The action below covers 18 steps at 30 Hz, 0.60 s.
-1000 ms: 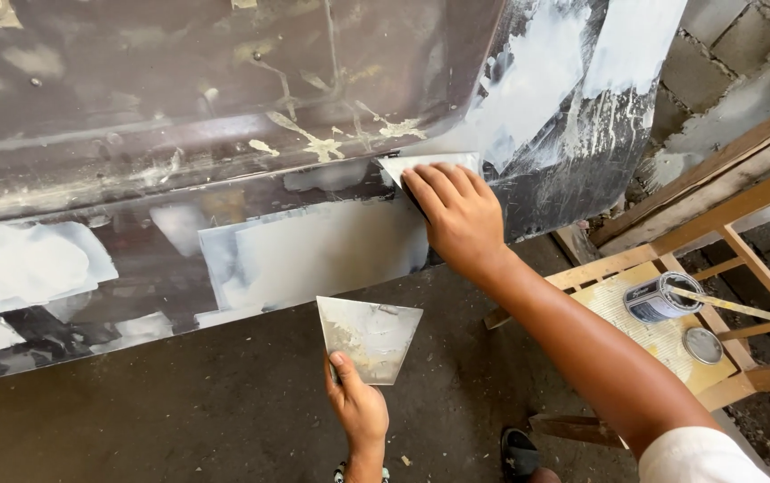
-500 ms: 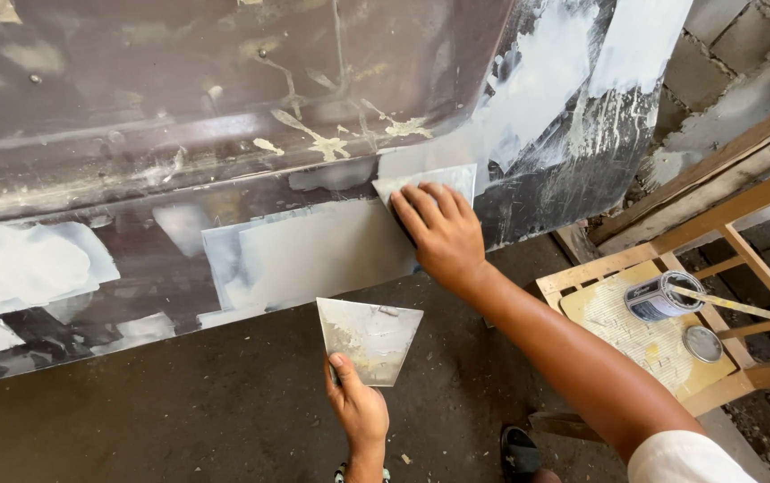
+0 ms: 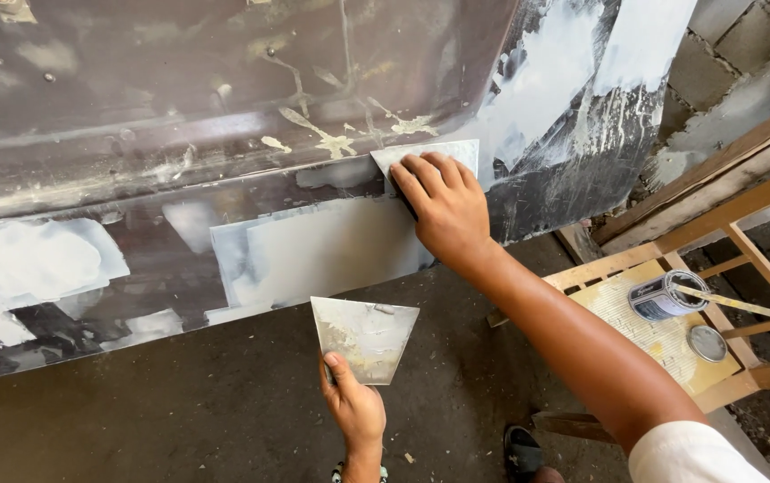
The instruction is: The person uses a putty knife to apply a white filler substance to a dark car bumper, smoothing it over damaged areas. They periodically scrape excess filler from the tool onto a wooden stool and scoop more from a can before continuing to spread the material across the bumper surface.
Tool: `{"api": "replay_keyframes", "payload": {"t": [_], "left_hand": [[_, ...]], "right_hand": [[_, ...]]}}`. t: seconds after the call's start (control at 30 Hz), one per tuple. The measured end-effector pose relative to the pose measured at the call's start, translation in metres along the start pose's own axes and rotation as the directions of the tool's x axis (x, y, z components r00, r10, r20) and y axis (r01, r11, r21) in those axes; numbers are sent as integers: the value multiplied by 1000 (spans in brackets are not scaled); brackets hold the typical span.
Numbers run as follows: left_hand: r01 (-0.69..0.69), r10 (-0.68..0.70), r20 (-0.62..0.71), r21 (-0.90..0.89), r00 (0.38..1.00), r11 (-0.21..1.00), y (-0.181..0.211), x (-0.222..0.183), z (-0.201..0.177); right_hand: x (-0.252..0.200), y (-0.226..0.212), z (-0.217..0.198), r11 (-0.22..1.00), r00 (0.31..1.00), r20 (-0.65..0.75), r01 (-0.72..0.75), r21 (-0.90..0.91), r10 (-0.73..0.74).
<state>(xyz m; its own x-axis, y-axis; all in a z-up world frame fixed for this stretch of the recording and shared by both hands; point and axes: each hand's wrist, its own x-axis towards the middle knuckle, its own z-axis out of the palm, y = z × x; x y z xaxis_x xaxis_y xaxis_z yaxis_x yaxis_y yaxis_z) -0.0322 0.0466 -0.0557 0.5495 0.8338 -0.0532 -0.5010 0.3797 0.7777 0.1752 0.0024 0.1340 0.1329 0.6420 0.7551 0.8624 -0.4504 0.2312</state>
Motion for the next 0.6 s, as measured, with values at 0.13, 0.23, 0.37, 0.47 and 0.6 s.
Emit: {"api": "replay_keyframes", "payload": {"t": [0.13, 0.23, 0.37, 0.47, 0.6], "left_hand": [[8, -8, -6, 2, 1000, 1000, 0, 2, 1], [4, -4, 11, -1, 1000, 1000, 2, 0, 3], [-8, 8, 11, 44, 1000, 999, 5, 0, 6], [-3, 3, 7, 4, 1000, 1000, 5, 3, 12], [-60, 59, 14, 57, 998, 997, 1, 3, 16]], "right_hand": [[-22, -9, 8, 1000, 1000, 11, 0, 0, 0], [-48, -16, 10, 1000, 999, 44, 17, -18, -16], [-65, -21, -1, 999, 993, 117, 3, 52, -9], [-63, -22, -31, 981, 980, 194, -89, 174, 55], [-59, -36, -78, 873, 929, 338, -284, 396, 149]]}}
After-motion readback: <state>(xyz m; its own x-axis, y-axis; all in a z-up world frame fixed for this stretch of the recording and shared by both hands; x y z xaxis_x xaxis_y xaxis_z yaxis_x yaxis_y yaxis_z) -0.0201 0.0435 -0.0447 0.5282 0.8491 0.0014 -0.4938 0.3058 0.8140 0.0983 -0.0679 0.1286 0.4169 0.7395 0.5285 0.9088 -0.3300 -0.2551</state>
